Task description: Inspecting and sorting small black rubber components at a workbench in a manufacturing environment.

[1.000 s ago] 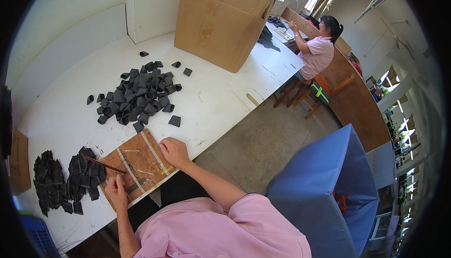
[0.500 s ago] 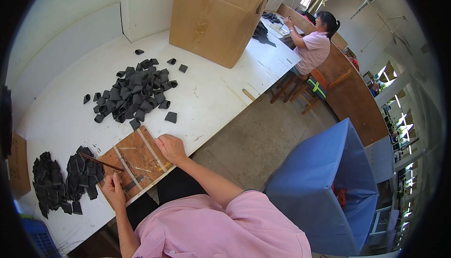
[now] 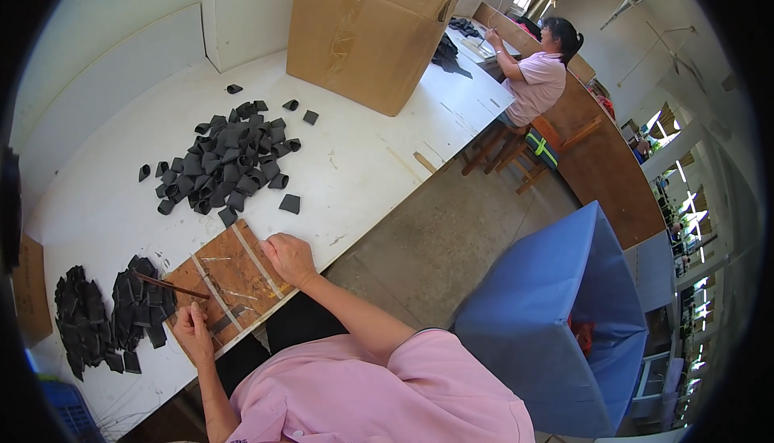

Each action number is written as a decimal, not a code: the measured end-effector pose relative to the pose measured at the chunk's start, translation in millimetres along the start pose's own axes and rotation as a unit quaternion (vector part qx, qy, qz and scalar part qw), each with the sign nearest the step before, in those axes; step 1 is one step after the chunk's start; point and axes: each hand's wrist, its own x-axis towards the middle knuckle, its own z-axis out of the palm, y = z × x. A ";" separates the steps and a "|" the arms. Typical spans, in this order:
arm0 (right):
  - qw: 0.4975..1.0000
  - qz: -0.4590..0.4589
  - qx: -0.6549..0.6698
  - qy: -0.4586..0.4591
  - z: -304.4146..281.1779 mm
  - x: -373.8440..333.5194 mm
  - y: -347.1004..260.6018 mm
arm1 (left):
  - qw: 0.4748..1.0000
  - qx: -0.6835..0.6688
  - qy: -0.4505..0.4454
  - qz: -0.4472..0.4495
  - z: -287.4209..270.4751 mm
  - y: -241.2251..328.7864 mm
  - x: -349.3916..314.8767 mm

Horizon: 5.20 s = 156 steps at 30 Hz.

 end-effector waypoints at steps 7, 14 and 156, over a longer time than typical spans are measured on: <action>0.999 -0.022 0.006 0.027 1.6 0.1 -0.7 | 1.000 0.009 -0.009 -0.016 -1.3 -0.5 -0.3; 1.000 -0.013 -0.001 0.001 0.8 0.0 0.3 | 0.991 -0.120 0.005 -0.053 -6.1 3.6 -7.0; 0.999 -0.030 0.015 0.013 5.3 2.6 0.9 | 0.953 0.303 0.018 -0.001 -48.7 39.9 28.5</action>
